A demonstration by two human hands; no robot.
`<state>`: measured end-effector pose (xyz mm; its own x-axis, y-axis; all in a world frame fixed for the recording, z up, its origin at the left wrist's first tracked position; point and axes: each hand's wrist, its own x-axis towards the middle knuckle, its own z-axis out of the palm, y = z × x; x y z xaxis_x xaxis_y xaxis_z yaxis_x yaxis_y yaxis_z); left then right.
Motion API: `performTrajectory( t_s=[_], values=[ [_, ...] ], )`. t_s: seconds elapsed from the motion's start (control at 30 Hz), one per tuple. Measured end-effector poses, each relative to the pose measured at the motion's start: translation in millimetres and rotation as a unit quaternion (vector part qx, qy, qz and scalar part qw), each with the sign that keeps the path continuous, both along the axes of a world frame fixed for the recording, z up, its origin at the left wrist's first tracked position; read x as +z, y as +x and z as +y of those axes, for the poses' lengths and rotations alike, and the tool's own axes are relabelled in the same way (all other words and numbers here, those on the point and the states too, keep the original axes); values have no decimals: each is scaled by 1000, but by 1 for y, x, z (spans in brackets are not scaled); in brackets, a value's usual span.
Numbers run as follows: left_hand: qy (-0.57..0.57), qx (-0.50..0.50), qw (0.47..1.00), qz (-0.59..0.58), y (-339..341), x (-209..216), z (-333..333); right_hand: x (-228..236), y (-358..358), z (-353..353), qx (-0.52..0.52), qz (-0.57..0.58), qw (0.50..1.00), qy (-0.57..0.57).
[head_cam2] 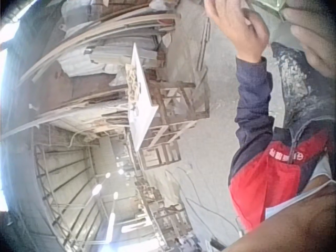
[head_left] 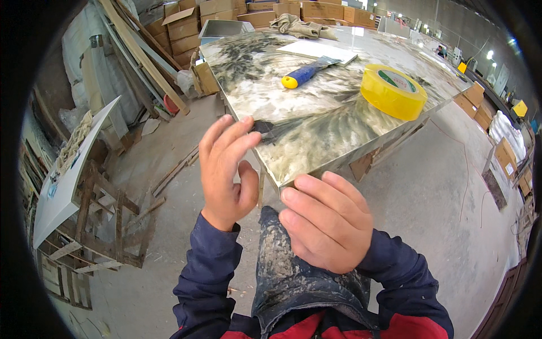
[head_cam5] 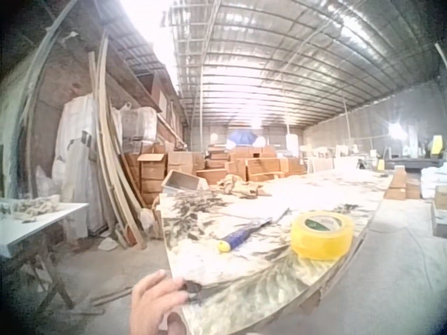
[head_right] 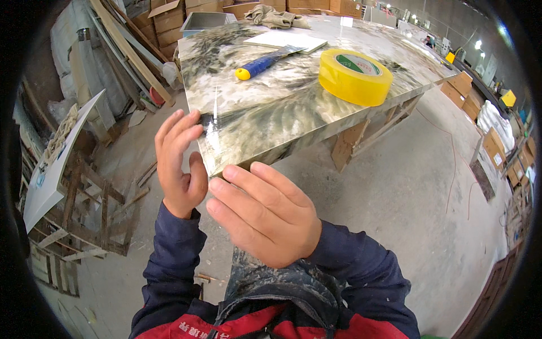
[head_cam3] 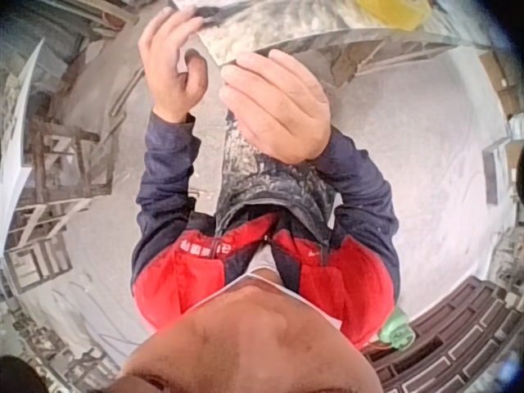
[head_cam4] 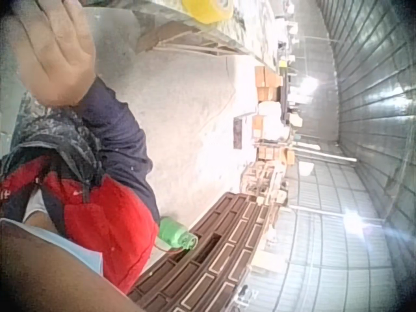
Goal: The person scrapes a marble slab with a putty knife, then repeatedly rubs the edges with fingers and a roll of yellow tape. The person then moves to a large white marble countertop with a cutout, lifts it, and repositions it on a wooden support frame.
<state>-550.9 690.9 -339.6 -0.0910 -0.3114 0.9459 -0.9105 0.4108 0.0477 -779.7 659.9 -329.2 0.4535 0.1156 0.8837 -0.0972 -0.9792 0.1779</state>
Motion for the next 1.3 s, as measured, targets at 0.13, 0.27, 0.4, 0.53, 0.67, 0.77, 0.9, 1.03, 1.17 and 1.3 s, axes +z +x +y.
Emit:
performTrajectory(
  t_s=[0.13,0.27,0.4,0.53,0.67,0.77,0.9,1.03,1.17,1.3],
  values=[
    [-9,53,998,18,7,5,1,2,12,-3,-13,1,1000,1],
    [-8,40,995,86,-3,-5,14,14,18,-11,-26,12,999,19],
    [-34,4,997,67,-13,-10,32,24,11,-20,-15,28,999,19],
    [16,-17,1000,-5,-27,-1,47,25,-9,-46,-48,38,998,20],
    [18,-27,997,-65,-31,4,36,23,-25,-60,-78,26,996,21],
    [21,-17,996,-89,-26,10,32,18,-40,-72,-123,17,992,8],
    [18,-28,993,-113,-10,14,27,18,-45,-72,-127,7,992,13],
    [4,-34,993,-112,-11,17,26,17,-54,-68,-132,-19,991,32],
    [-18,-39,992,-122,-13,19,21,26,-83,-83,-189,-95,977,13],
    [-33,-44,991,-126,-11,18,21,64,-93,-103,-202,-66,973,93]
  ],
)
